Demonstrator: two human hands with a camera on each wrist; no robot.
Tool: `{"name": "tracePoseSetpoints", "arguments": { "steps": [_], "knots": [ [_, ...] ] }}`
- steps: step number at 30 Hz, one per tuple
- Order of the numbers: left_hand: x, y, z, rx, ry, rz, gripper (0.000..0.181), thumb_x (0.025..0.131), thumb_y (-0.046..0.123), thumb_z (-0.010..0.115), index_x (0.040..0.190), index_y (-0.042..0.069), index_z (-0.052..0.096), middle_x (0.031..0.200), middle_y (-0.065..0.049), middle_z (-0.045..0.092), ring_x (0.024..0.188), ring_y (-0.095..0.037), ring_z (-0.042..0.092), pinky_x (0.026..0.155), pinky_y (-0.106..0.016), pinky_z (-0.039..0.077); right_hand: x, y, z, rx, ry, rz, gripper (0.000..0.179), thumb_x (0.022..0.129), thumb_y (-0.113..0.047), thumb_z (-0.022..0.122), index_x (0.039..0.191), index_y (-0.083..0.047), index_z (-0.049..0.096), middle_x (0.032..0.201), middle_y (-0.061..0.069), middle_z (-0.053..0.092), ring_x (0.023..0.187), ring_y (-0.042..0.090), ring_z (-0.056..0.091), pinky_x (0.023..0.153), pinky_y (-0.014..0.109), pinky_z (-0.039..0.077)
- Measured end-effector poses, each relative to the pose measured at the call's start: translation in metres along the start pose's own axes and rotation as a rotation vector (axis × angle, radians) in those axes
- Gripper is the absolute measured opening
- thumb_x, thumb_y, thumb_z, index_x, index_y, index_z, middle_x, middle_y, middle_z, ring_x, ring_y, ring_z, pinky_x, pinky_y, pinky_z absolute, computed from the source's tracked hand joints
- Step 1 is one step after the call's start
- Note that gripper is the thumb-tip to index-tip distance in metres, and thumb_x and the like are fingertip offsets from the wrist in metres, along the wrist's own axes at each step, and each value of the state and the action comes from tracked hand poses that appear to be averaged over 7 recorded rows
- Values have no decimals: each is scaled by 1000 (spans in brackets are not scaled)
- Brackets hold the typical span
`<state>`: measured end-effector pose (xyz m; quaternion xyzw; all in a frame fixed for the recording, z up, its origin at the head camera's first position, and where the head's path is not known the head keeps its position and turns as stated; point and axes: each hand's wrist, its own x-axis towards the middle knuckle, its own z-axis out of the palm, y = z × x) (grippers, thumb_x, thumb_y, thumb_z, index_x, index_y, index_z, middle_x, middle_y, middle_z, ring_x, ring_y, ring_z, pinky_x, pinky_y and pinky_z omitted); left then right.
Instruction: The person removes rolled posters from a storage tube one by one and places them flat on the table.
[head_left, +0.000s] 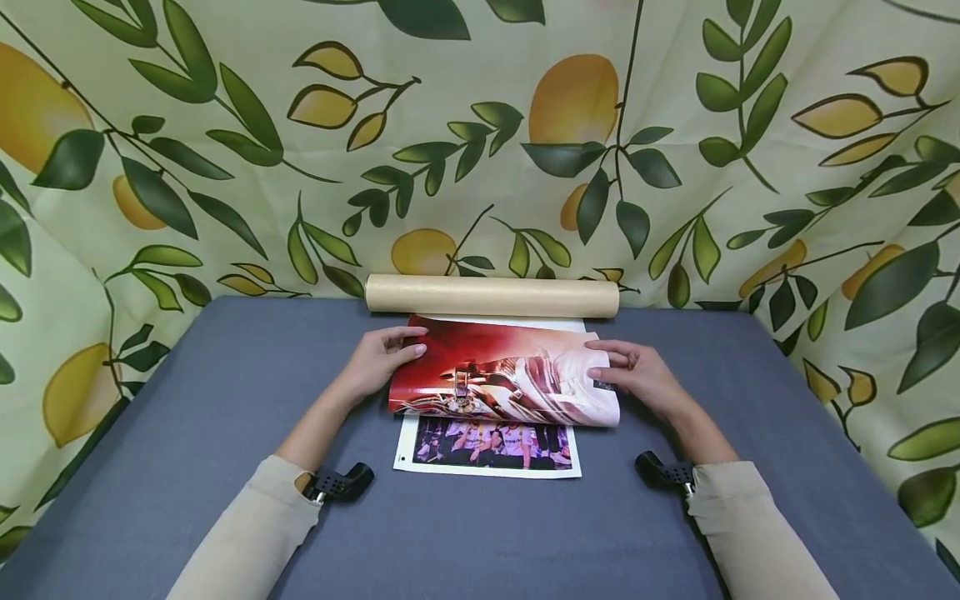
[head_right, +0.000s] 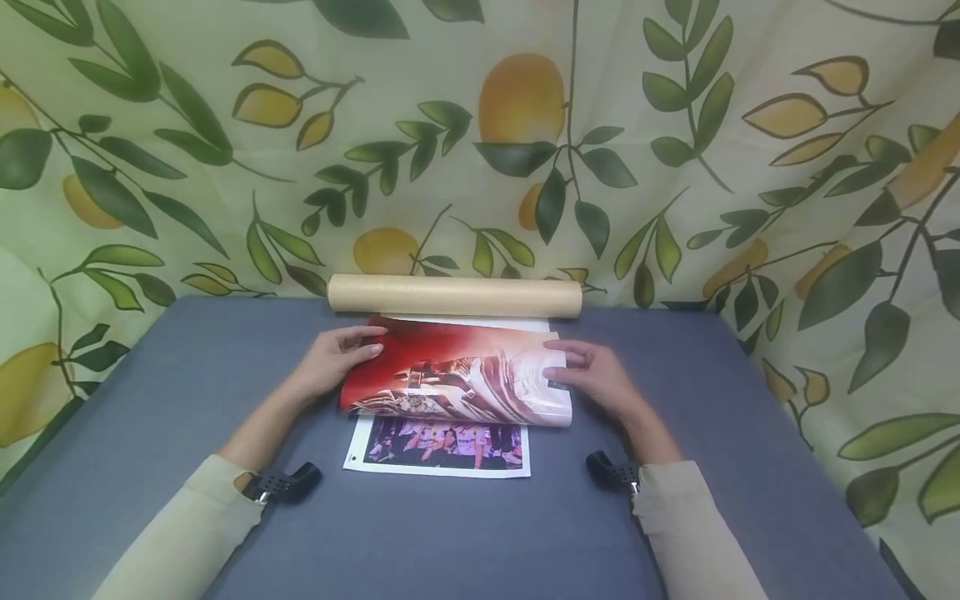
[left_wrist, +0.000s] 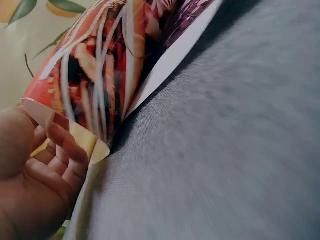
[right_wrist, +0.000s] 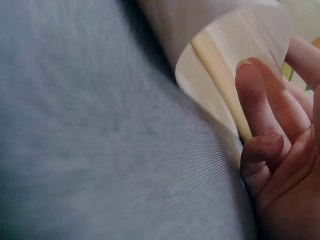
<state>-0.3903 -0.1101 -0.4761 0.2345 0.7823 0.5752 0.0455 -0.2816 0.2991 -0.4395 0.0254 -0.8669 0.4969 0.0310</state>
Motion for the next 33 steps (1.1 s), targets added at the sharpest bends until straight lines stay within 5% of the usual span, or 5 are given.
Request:
{"name": "tracePoseSetpoints", "arguments": {
  "steps": [8,15,23,28,33],
  "knots": [
    [21,-9,-1,106,-24,-12,39,99,21,66,134,4,65,133,-19,66,98,-16,60,83,-26,47,24,-1,-7,-52,-70,66,54,92,-21,75,140,-2,58,71,-22,64,54,5,39,52,23,36],
    [37,-8,-5,220,-50,15,36,99,16,65,130,-2,66,115,-23,70,90,-19,56,79,-28,44,50,-1,-13,-54,-119,111,54,94,-24,73,142,-5,58,84,-24,70,54,7,37,52,23,34],
    [42,-1,-13,174,-66,-45,47,106,37,52,138,5,62,140,-19,62,131,-32,57,113,-48,43,67,0,-14,-91,-96,167,61,91,-33,76,144,-9,57,91,-23,71,56,4,43,55,22,38],
    [32,8,-20,149,-96,-71,50,103,47,53,139,15,63,115,-20,73,79,-17,66,73,-33,55,72,-1,-13,-85,-100,186,61,92,-32,75,144,-7,56,86,-22,70,56,3,44,54,21,38],
    [32,11,-17,216,-137,-47,45,96,35,69,134,12,67,105,-11,74,70,-2,50,66,-20,43,74,-3,-13,-65,-120,207,61,94,-29,72,147,-6,53,78,-19,65,56,2,43,54,20,39]
  ]
}}
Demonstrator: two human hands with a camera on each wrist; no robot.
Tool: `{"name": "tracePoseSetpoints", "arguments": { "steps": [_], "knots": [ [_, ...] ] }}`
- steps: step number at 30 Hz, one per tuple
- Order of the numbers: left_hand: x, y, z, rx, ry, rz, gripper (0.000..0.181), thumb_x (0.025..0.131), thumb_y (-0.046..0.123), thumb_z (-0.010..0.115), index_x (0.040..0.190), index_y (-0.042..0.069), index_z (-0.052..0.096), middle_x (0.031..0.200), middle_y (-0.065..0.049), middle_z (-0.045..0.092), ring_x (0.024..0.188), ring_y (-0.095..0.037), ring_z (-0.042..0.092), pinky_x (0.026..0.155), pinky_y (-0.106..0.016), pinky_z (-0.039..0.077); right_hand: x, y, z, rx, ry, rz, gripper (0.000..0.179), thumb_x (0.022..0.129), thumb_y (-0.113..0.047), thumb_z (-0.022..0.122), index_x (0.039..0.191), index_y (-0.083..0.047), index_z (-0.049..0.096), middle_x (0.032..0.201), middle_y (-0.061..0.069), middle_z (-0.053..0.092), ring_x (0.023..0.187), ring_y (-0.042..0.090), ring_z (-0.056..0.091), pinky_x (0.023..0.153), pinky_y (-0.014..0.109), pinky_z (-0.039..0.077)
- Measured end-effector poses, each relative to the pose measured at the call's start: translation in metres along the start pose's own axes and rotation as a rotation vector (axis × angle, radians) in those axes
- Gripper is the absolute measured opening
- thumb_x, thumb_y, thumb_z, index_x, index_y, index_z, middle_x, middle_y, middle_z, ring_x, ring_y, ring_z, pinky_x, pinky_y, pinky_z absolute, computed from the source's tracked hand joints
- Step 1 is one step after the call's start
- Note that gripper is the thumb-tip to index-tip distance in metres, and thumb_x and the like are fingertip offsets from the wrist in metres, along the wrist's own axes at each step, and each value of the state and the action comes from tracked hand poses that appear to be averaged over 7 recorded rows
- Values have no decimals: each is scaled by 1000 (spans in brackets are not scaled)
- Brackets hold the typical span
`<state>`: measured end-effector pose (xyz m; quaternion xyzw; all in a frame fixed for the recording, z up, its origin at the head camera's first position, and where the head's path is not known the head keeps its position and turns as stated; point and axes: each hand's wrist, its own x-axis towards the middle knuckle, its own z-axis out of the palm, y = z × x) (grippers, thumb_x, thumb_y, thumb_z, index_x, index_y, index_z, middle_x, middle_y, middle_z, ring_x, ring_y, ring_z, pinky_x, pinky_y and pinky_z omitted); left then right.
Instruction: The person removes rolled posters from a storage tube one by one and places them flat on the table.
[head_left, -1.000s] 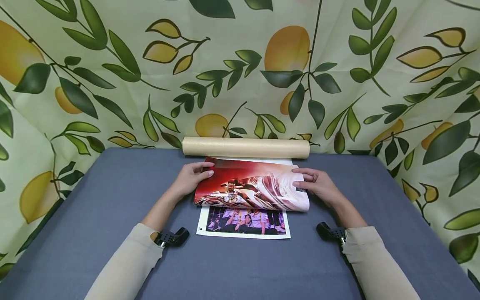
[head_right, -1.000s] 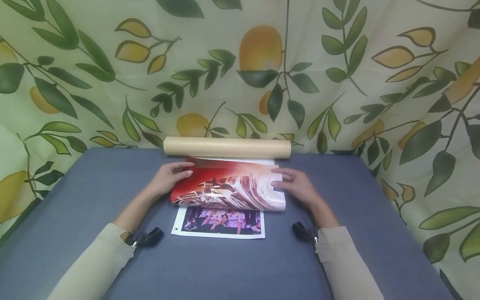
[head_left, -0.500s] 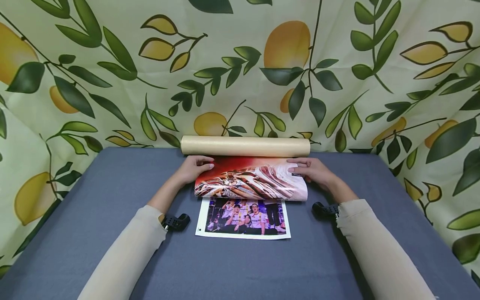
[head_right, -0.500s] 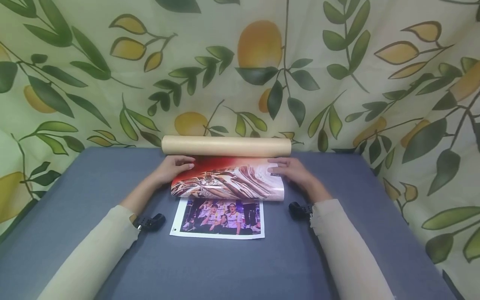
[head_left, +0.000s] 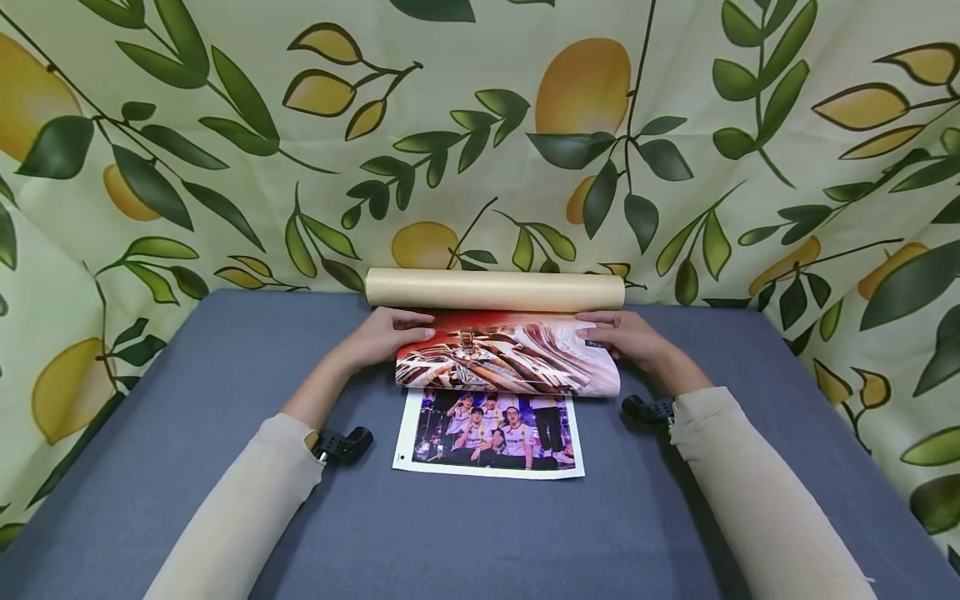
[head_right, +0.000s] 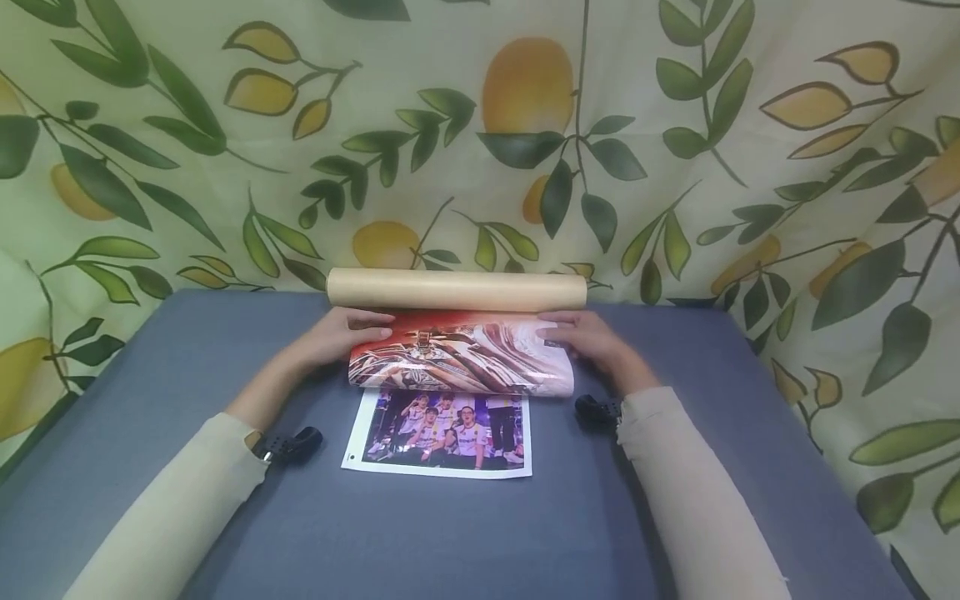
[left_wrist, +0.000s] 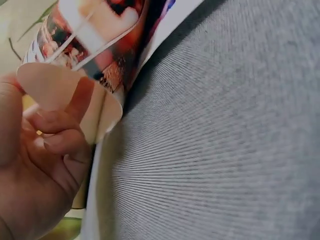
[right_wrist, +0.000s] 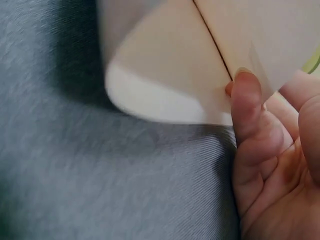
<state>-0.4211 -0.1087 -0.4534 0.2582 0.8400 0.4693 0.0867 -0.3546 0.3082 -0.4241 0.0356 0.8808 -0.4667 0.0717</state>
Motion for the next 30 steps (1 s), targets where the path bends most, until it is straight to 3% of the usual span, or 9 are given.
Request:
{"name": "tracePoseSetpoints", "arguments": {
  "steps": [4,9,14,18,20,23,26,27,30],
  "knots": [
    [9,-4,9,50,0,10,41,95,26,70,130,5,68,111,-15,74,84,-14,58,79,-27,45,6,3,2,59,-8,28,61,96,-26,70,150,-6,48,100,-4,70,74,0,57,68,18,50],
    [19,-9,14,30,37,27,39,98,19,65,133,-1,65,142,-22,60,130,-33,54,108,-44,44,10,1,10,94,86,-18,56,95,-21,70,143,2,53,127,12,64,86,0,63,78,17,54],
    [26,-9,18,7,72,4,38,99,18,64,132,-1,65,140,-23,60,125,-33,57,106,-45,44,3,-6,12,38,192,-32,52,99,-31,65,138,3,59,126,12,67,93,2,62,82,17,51],
    [22,-6,15,-37,90,-18,40,103,26,58,133,2,65,141,-21,60,130,-34,56,112,-47,42,-11,-10,8,-75,172,-60,62,103,-46,52,146,-2,52,147,23,53,128,27,55,110,39,43],
    [17,-4,11,-41,93,-19,45,105,35,53,136,5,64,139,-17,63,130,-30,56,113,-47,41,-24,-10,6,-153,164,-116,63,106,-48,45,150,-3,47,146,26,52,130,37,52,110,49,42],
    [3,-1,4,-45,85,2,51,106,44,48,139,9,62,97,-13,71,93,-26,65,88,-42,53,-45,-7,6,-270,196,-203,58,107,-46,42,152,-8,46,119,28,65,99,37,66,86,46,55],
    [-14,1,-3,-60,51,73,50,106,40,50,144,8,56,59,0,51,56,-15,49,57,-30,44,-67,-3,9,-286,213,-270,54,107,-39,49,153,-12,44,83,19,68,61,25,61,55,33,51],
    [-20,1,-4,-69,36,97,49,106,36,52,146,9,54,54,2,42,49,-14,41,49,-30,39,-73,-1,10,-300,220,-289,55,105,-37,52,154,-13,43,78,15,68,59,21,61,54,30,49],
    [-35,0,-3,-77,-22,155,51,103,29,60,149,12,50,53,1,47,45,-10,42,44,-28,38,-85,8,15,-335,223,-347,59,103,-31,59,157,-17,38,70,8,69,57,16,60,52,27,47]
  ]
}}
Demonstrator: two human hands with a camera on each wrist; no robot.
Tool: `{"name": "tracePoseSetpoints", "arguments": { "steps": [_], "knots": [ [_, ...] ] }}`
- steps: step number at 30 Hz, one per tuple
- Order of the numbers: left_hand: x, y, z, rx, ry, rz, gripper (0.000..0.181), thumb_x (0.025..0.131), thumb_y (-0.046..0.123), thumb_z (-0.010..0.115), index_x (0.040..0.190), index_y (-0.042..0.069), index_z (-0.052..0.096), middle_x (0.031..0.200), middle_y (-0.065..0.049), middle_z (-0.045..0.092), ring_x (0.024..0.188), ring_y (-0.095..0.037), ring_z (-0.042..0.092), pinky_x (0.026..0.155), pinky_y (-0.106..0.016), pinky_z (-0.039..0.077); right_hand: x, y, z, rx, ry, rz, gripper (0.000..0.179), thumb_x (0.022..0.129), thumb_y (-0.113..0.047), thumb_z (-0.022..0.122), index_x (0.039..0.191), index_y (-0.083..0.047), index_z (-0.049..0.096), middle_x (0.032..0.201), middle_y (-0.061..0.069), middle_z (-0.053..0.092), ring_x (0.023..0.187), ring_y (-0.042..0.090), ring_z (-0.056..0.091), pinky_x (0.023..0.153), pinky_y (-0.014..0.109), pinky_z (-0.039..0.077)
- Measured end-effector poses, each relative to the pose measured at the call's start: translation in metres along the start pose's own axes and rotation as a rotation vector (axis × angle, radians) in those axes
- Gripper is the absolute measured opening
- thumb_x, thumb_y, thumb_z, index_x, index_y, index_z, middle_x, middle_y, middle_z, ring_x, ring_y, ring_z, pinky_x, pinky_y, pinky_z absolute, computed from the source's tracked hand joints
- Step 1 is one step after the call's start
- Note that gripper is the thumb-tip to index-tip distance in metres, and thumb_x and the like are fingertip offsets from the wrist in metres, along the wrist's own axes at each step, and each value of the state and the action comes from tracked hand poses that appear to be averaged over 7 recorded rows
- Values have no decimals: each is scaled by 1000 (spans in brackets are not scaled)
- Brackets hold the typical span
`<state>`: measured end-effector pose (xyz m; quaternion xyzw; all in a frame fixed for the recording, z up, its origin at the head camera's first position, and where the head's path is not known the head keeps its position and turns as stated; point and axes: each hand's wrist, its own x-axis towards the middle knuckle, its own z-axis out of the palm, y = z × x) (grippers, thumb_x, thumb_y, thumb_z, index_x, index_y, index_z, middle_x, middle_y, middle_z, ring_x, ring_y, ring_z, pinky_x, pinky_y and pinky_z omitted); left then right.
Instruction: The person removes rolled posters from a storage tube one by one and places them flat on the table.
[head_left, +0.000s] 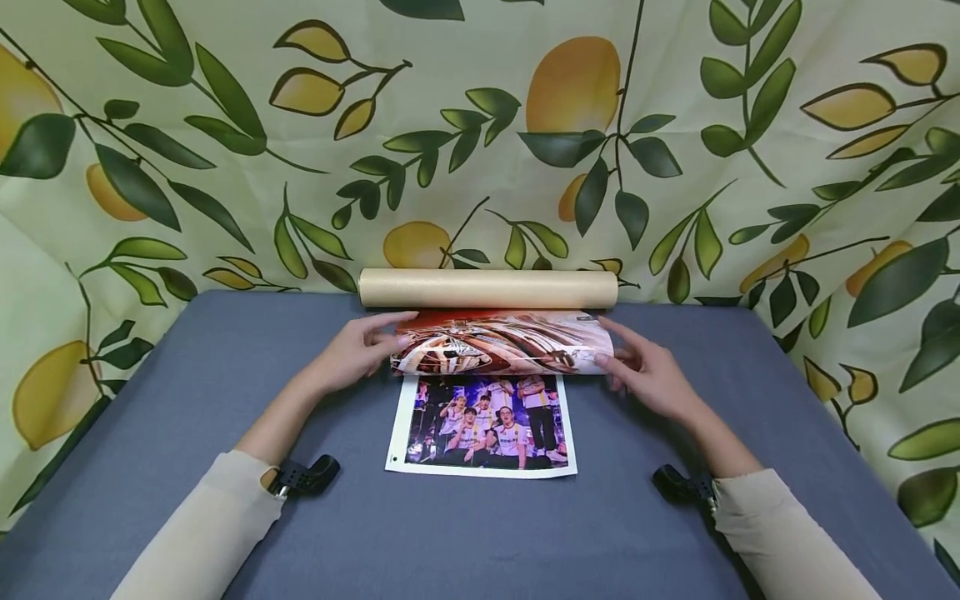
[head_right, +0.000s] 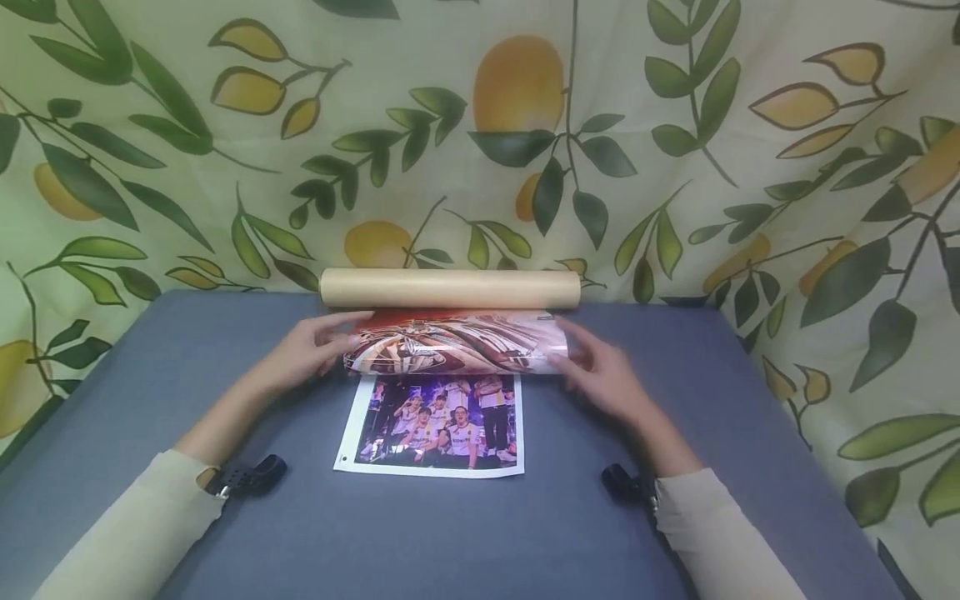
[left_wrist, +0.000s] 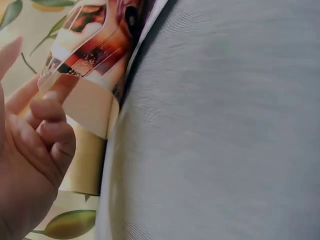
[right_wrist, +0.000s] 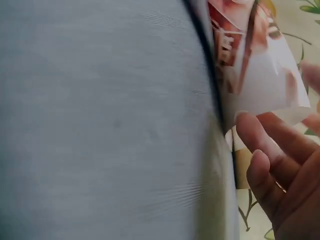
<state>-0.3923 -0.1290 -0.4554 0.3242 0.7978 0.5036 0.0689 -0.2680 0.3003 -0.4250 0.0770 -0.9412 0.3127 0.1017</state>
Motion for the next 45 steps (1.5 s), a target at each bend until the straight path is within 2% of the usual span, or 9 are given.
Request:
{"name": "tracePoseSetpoints", "arguments": {
  "steps": [6,15,23,27,29,31,36,40,45],
  "knots": [
    [-17,-1,18,46,-67,-10,57,100,29,65,152,18,47,68,-8,67,48,-16,55,46,-31,46,-11,7,13,-25,39,-77,54,104,-23,58,156,-24,42,61,0,63,53,11,57,51,26,41],
    [-9,-3,34,64,127,-19,51,105,33,55,153,22,45,51,1,47,42,-15,47,47,-31,41,-5,5,26,226,91,38,55,104,-24,58,156,-21,41,49,-4,49,39,13,48,40,29,39],
    [7,2,32,84,188,-58,47,104,26,55,149,11,50,52,3,40,44,-12,36,45,-27,31,10,-5,29,243,124,183,54,103,-27,58,155,-19,44,51,-11,39,42,4,36,41,27,32],
    [12,6,28,123,180,-104,44,104,25,55,145,8,55,97,-18,69,83,-26,62,75,-38,50,13,-16,22,236,90,255,53,103,-26,57,154,-18,44,51,-13,38,44,5,36,43,26,31],
    [13,9,26,121,182,-119,45,103,25,55,144,6,55,130,-22,65,102,-32,62,93,-45,49,14,-22,18,246,67,272,53,104,-26,56,154,-16,44,51,-14,38,44,5,36,44,26,32],
    [15,11,24,86,201,-135,46,103,24,56,145,6,54,146,-21,56,120,-34,57,106,-51,44,16,-28,13,254,61,273,52,104,-25,56,154,-13,44,53,-15,44,47,3,42,46,25,35],
    [25,20,16,-48,264,-167,44,102,21,58,143,6,57,147,-20,55,127,-31,56,108,-45,46,25,-40,6,250,120,266,49,105,-26,54,150,-9,49,90,4,71,64,-2,59,60,20,47],
    [32,28,11,-58,278,-170,35,102,21,58,130,2,68,131,-20,67,112,-27,65,96,-36,51,32,-47,3,239,161,258,42,106,-27,53,142,-6,58,120,23,67,73,-6,58,66,16,48],
    [34,35,5,-14,273,-168,34,104,26,57,122,1,73,113,-20,73,90,-16,67,86,-28,52,35,-47,-1,208,135,246,48,105,-37,53,140,-6,60,131,21,64,93,4,60,80,20,49]
  ]
}}
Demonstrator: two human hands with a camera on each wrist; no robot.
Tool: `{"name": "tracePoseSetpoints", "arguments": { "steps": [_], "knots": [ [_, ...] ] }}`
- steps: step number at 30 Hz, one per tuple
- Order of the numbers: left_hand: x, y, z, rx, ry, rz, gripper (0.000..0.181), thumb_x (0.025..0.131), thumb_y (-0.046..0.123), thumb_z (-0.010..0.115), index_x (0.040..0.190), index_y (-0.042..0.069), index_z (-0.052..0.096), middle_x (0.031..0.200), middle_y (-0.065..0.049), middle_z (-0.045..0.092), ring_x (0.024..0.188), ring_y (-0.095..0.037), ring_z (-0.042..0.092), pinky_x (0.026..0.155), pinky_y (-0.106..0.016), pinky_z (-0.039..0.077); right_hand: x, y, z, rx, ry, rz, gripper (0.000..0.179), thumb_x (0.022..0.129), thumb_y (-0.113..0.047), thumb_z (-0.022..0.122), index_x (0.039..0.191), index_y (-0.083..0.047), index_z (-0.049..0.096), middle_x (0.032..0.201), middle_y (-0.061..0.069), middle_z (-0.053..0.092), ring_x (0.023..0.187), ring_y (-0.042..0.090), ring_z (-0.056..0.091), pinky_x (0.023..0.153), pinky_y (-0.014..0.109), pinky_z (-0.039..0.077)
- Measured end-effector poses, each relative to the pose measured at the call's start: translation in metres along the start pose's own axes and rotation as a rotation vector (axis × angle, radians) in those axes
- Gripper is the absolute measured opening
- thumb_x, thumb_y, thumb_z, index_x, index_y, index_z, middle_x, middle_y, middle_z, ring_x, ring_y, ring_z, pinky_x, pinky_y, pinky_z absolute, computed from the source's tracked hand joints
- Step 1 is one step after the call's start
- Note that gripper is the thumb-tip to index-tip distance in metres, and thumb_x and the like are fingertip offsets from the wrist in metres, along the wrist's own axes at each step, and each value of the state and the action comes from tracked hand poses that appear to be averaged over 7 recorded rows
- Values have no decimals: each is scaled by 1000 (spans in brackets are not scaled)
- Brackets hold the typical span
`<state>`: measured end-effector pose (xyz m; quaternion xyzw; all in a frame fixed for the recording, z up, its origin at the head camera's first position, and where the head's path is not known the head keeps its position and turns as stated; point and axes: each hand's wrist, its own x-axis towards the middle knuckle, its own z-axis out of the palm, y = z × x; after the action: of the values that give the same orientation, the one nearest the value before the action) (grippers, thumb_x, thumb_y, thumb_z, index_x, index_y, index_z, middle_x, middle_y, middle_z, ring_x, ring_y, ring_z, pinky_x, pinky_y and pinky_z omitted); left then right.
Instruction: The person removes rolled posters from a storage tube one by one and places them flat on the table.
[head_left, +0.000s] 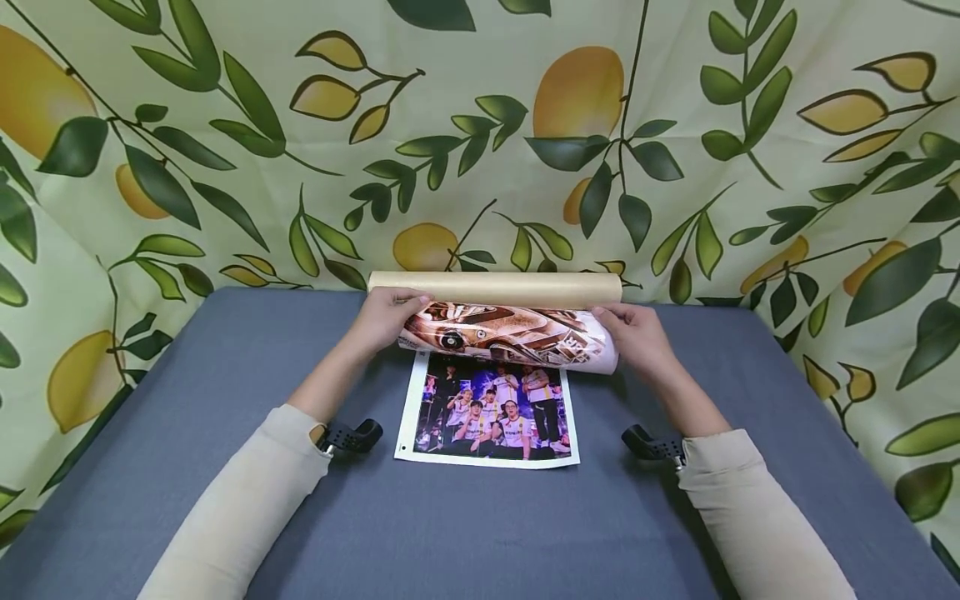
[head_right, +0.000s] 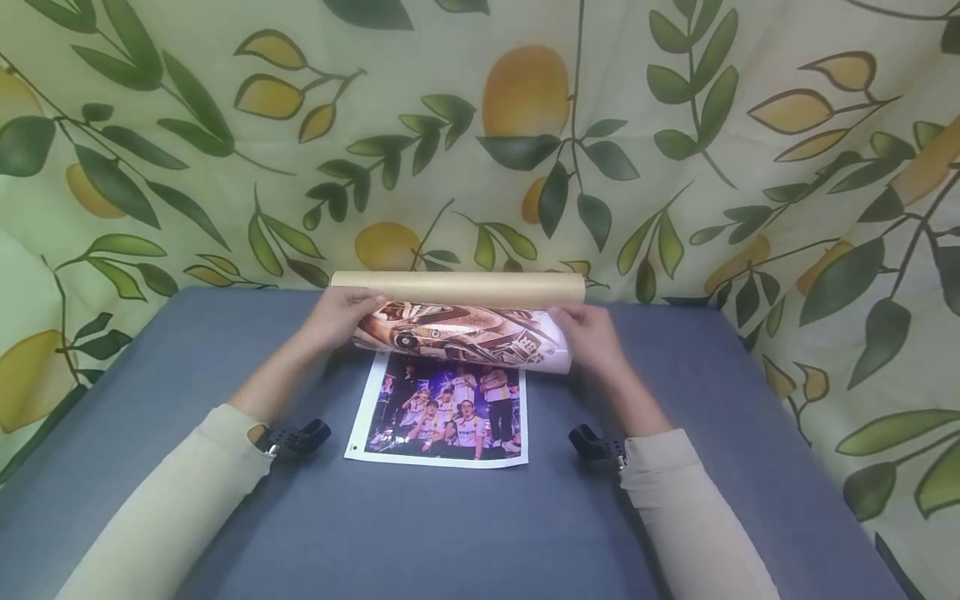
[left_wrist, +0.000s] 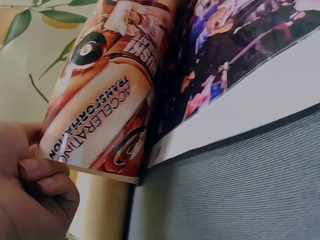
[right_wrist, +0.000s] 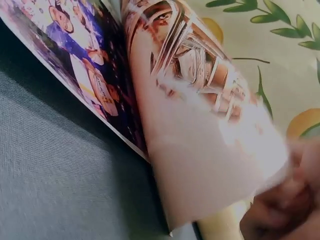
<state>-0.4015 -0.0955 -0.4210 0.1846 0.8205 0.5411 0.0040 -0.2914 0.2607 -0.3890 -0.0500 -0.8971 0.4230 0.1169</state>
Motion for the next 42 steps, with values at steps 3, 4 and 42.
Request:
{"name": "tracePoseSetpoints", "arguments": {
  "steps": [3,4,42],
  "knots": [
    [-1,2,-5,15,-44,35,38,105,32,53,125,5,71,122,-18,72,105,-22,67,97,-37,51,-2,4,-5,-65,-66,-29,58,102,-44,57,150,-12,51,145,20,56,121,22,55,101,37,45],
    [-2,1,-7,24,-67,53,39,105,33,54,127,5,70,125,-18,71,112,-25,66,102,-41,50,-2,6,-6,-77,-92,-42,62,100,-44,60,153,-14,46,150,21,51,128,27,51,106,43,42],
    [-16,-11,2,26,-94,146,54,96,21,70,144,2,54,65,-5,69,52,-5,62,52,-24,49,-5,18,6,-80,2,-89,68,89,-44,77,146,-15,56,111,17,72,72,4,63,63,21,51]
  ]
}}
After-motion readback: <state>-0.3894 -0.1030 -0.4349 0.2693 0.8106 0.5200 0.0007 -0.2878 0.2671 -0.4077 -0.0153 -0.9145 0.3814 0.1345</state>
